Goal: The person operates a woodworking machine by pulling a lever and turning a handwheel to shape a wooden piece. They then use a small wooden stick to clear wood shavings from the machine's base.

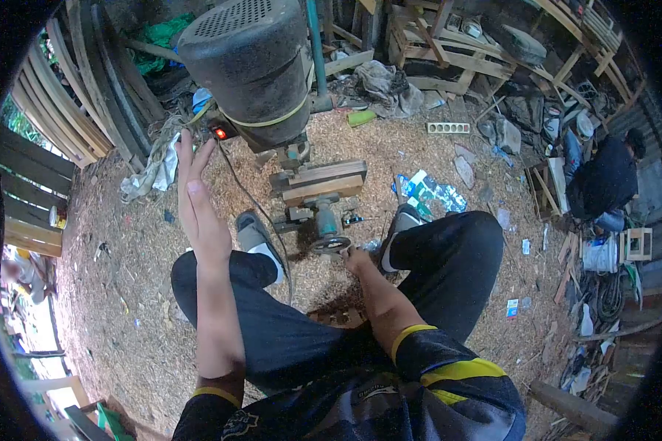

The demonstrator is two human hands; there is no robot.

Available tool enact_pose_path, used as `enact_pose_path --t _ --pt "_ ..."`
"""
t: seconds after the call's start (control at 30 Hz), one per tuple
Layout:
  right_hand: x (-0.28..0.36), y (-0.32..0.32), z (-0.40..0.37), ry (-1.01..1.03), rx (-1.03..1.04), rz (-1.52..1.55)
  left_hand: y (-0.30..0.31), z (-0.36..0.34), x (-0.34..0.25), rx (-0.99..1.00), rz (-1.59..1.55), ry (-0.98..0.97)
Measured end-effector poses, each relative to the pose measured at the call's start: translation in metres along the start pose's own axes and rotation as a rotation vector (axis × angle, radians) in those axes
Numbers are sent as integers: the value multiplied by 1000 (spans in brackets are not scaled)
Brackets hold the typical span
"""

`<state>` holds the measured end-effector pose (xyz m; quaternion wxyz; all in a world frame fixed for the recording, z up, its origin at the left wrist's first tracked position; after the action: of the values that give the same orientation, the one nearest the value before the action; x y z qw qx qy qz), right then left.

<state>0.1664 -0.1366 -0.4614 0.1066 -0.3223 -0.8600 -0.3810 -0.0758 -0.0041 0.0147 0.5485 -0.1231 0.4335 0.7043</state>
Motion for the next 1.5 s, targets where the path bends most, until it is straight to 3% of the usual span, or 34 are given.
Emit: enact_pose_path --t 0.33,0.37,0.47,0.77,1.07,1.23,1.37,1.5 --pt "-15 -10 21 30 32 222 3 -1 7 -3 -77 13" --pt "-18 -11 21 6 132 387 4 -1 7 0 -68 17" --pt "-24 -18 37 3 104 118 5 0 5 7 -48 46" --pt "-26 -18 39 59 105 8 1 0 8 -9 -68 90" --pt "-6 7 17 -82 218 40 2 0 4 -49 -65 90" --pt "-17 -4 27 -9 186 54 5 -2 7 -66 5 80" --pt "-29 -8 23 113 8 96 8 -5 12 -51 67 -8" --pt "-15 29 22 -92 173 -103 6 -4 6 -84 59 -38"
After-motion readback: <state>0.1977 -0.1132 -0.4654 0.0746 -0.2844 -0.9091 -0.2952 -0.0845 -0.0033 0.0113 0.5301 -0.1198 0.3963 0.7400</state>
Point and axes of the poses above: each hand's wrist, its own z-axis towards the middle knuckle, its own y-axis out of the back of the hand, x = y × z, the point moved 1 cm from there along z, towards the middle knuckle, and after that the axes turned 9 degrees about x, right-handed, at the moved point
